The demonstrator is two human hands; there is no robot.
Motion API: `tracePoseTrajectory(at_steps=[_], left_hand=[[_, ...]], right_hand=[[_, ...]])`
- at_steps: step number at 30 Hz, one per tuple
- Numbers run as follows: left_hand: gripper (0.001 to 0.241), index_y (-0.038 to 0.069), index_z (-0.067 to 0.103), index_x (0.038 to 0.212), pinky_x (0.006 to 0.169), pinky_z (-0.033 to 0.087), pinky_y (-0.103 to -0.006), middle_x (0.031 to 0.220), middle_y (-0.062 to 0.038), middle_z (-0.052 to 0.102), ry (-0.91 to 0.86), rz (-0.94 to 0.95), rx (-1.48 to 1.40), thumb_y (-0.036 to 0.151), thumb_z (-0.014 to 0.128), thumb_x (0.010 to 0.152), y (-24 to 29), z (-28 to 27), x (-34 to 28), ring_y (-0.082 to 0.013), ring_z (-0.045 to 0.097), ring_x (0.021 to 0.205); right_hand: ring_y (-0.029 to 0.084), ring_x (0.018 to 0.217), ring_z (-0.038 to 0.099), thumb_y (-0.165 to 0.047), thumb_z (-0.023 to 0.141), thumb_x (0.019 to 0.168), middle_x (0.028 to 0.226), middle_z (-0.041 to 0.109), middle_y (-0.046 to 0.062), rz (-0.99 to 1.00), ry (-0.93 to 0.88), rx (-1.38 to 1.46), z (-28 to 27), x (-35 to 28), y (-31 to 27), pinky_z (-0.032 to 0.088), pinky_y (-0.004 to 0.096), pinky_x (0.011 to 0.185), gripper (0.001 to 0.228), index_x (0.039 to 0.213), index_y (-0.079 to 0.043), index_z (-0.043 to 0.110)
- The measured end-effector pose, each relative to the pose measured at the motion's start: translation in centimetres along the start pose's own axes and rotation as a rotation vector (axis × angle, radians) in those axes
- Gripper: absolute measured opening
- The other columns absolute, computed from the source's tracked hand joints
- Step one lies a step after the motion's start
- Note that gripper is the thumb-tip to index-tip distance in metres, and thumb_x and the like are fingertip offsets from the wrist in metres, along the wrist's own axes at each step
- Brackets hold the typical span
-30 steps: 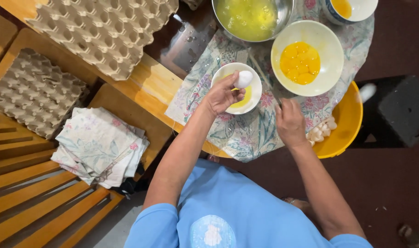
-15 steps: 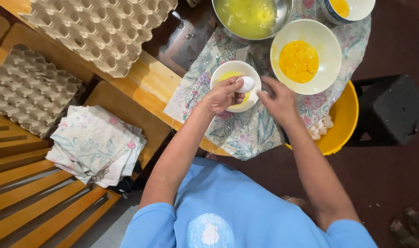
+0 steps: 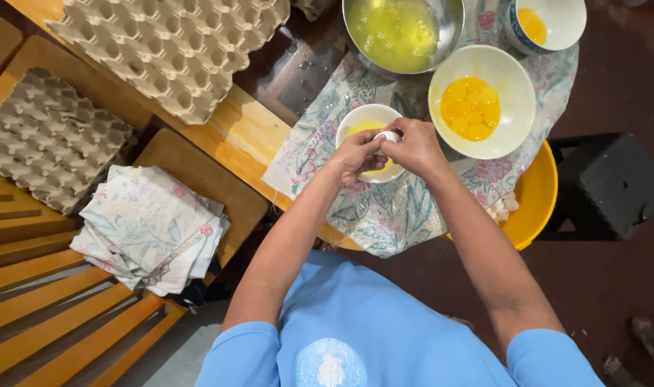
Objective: Cracking eggs and separating the yolks from the whites into different bowls by hand.
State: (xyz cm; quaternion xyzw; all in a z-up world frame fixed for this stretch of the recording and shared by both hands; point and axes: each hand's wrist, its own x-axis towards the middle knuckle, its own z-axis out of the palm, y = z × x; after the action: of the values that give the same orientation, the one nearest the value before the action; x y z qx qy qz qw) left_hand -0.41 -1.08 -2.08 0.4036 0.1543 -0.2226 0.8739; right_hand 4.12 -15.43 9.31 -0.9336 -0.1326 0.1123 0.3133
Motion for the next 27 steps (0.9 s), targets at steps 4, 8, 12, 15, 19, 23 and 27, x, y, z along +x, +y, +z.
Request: tracePoseTrajectory(at_steps=[4,8,12,15,19,23,27], left_hand=[[0.056,0.003,0.053,0.145,0.078,0.068,-0.0373,0.104,-0.009,0.069,0.025,0.0,0.015,0.031,0.072,0.1,-0.3,-0.1,0.3,-0.0245,0.075,0.086],[0.056,0.004,0.053,0.146,0.08,0.068,-0.0399,0.103,-0.009,0.068,0.063,0.001,0.032,0.03,0.071,0.1,0.1,0.1,-0.3,-0.0275,0.076,0.088],[0.057,0.003,0.053,0.146,0.081,0.067,-0.0406,0.103,-0.01,0.068,0.079,0.007,0.044,0.032,0.071,0.1,-0.4,-0.3,0.2,-0.0284,0.076,0.088],[0.056,0.003,0.053,0.146,0.081,0.068,-0.0416,0.103,-0.011,0.068,0.076,0.012,0.033,0.032,0.07,0.101,-0.4,0.0,0.0,-0.0289,0.076,0.089],[0.061,0.001,0.049,0.148,0.076,0.069,-0.037,0.109,-0.012,0.066,0.035,0.052,0.025,0.026,0.074,0.098,1.8,0.8,-2.0,-0.0246,0.074,0.084],[0.046,0.004,0.054,0.144,0.069,0.07,-0.0328,0.105,-0.014,0.069,0.015,0.12,0.117,0.021,0.065,0.102,2.9,1.2,-2.7,-0.0227,0.074,0.079],[0.033,0.01,0.06,0.14,0.06,0.071,-0.0328,0.1,-0.017,0.07,0.032,0.211,0.294,0.015,0.048,0.109,1.6,0.5,-0.3,-0.0253,0.077,0.072]], right_hand=[[0.035,0.075,0.075,-0.035,0.077,0.081,0.077,0.075,0.016,-0.005,-0.015,-0.115,-0.1,-0.3,-1.4,0.058,0.045,0.065,0.029,0.097,-0.01,0.08],[0.044,0.089,0.073,-0.034,0.072,0.085,0.087,0.075,0.023,0.0,-0.019,-0.166,0.0,-0.6,-2.5,0.056,0.055,0.076,0.033,0.1,-0.006,0.08],[0.044,0.091,0.073,-0.032,0.073,0.084,0.089,0.076,0.023,0.01,0.006,-0.186,0.5,-0.2,-1.7,0.056,0.055,0.077,0.03,0.1,-0.008,0.081],[0.043,0.092,0.073,-0.032,0.074,0.083,0.089,0.076,0.021,0.006,0.02,-0.189,0.7,0.0,-1.0,0.057,0.053,0.078,0.031,0.101,-0.008,0.081],[0.021,0.05,0.071,-0.015,0.073,0.075,0.064,0.071,0.014,0.101,-0.065,0.157,-1.6,-1.3,-3.5,0.059,0.03,0.05,0.026,0.097,-0.001,0.076],[0.024,0.056,0.073,-0.009,0.073,0.076,0.081,0.073,0.017,0.147,-0.08,0.303,-2.9,-2.4,-5.5,0.06,0.034,0.053,0.03,0.103,0.002,0.074],[0.022,0.052,0.072,-0.009,0.076,0.076,0.072,0.071,0.014,0.089,-0.027,0.258,-2.5,-2.1,-5.4,0.059,0.031,0.049,0.025,0.099,0.001,0.073]])
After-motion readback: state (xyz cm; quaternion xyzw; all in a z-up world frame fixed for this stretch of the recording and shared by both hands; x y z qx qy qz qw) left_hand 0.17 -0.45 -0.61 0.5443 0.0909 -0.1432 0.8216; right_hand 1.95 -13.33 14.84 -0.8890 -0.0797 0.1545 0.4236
